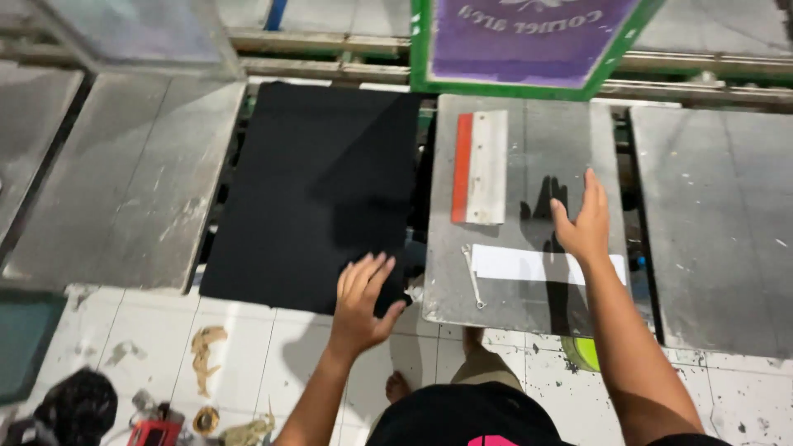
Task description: Smoothing a t-shirt on a printing platen and aligning a screen printing frame over it in preparation for printing.
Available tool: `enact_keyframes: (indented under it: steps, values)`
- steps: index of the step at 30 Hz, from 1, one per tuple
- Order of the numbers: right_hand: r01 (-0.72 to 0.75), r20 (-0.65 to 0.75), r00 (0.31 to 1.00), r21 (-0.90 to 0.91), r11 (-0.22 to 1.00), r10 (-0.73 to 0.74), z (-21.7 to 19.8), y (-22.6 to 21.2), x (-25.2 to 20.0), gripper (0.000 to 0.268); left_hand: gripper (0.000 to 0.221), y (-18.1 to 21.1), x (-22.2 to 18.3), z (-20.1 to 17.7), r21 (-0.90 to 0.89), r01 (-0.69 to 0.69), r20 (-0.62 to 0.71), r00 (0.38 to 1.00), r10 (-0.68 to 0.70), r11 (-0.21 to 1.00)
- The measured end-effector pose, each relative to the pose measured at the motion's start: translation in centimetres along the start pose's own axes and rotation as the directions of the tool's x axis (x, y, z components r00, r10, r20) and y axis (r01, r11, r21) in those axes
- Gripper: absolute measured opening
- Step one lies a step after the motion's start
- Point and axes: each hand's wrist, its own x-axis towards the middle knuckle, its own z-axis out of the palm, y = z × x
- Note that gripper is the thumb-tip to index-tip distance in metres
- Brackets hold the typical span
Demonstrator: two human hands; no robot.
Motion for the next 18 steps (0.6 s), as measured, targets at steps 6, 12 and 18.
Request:
enact_keyframes:
  steps: [6,12,18]
  values:
    - [-0.077,0.0,0.997,0.038,0.996,0.077,-0.2,4.7,8.6,0.078,0.073,4.0,21.2,-2.7,0.262,-0.36,-0.124,0.908,0.401,0.895]
    - [-0.118,-0.024,0.992,0.174,0.978,0.124,1.8,10.7,18.5,0.072,0.071,5.5,41.5,-1.2,0.443,-0.335,-0.237,0.851,0.47,0.831]
    - [-0.278,0.07,0.96,0.294,0.915,0.269,1.8,10.3,25.3,0.078,0.074,-1.1,49.3,5.1,0.422,-0.119,-0.394,0.869,0.3,0.899]
